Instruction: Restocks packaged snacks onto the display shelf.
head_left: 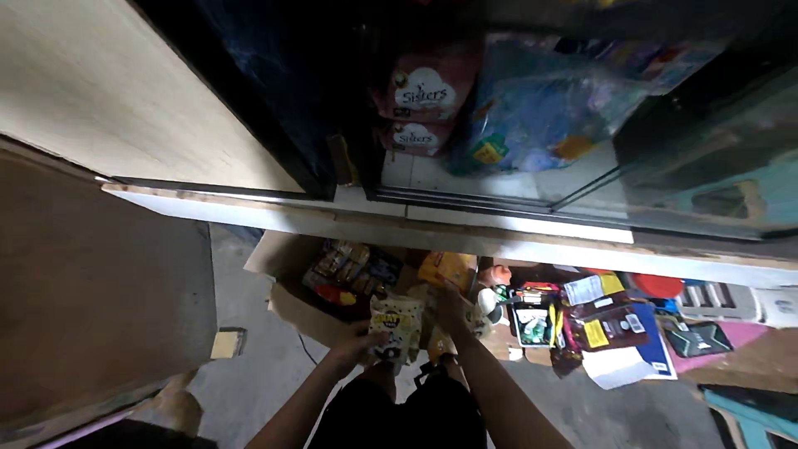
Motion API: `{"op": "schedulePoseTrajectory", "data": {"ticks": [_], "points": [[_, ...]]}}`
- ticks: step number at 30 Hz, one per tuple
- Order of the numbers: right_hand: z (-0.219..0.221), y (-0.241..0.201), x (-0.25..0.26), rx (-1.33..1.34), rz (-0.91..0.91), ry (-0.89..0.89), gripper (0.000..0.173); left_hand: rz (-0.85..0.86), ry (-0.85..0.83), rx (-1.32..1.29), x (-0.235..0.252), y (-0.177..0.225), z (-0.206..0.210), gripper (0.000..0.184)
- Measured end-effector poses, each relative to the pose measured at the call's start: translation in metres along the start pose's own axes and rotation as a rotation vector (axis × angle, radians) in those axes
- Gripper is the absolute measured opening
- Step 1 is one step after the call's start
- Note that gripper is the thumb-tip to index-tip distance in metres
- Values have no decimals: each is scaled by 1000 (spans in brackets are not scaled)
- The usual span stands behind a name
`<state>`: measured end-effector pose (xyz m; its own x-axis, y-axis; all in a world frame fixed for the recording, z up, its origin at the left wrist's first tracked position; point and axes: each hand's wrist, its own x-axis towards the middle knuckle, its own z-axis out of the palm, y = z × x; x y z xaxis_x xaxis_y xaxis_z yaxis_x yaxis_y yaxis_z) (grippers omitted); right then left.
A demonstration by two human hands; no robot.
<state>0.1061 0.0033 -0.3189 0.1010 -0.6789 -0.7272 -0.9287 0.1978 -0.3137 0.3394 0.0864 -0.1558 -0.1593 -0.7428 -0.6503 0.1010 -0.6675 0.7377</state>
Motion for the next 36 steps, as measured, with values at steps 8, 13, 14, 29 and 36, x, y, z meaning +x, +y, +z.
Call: {"op": "schedulePoseTrajectory", "data": {"ticks": [8,13,14,29,36], "points": [[-81,-4,-96,39,39,-79,55,240,-180,0,-21,51,21,23],[-162,23,-198,588,-345,110,71,397,-235,-125,-45,81,27,26],[-181,18,-227,663,-448,150,67,437,-247,-153,-47,83,26,26],[-322,-167,-361,114,-383,1244,66,642,-421,-174,-61,89,31,41],[-375,-197,-317,173,-347,1304,70,701,-461,-188,-61,87,34,37]]}}
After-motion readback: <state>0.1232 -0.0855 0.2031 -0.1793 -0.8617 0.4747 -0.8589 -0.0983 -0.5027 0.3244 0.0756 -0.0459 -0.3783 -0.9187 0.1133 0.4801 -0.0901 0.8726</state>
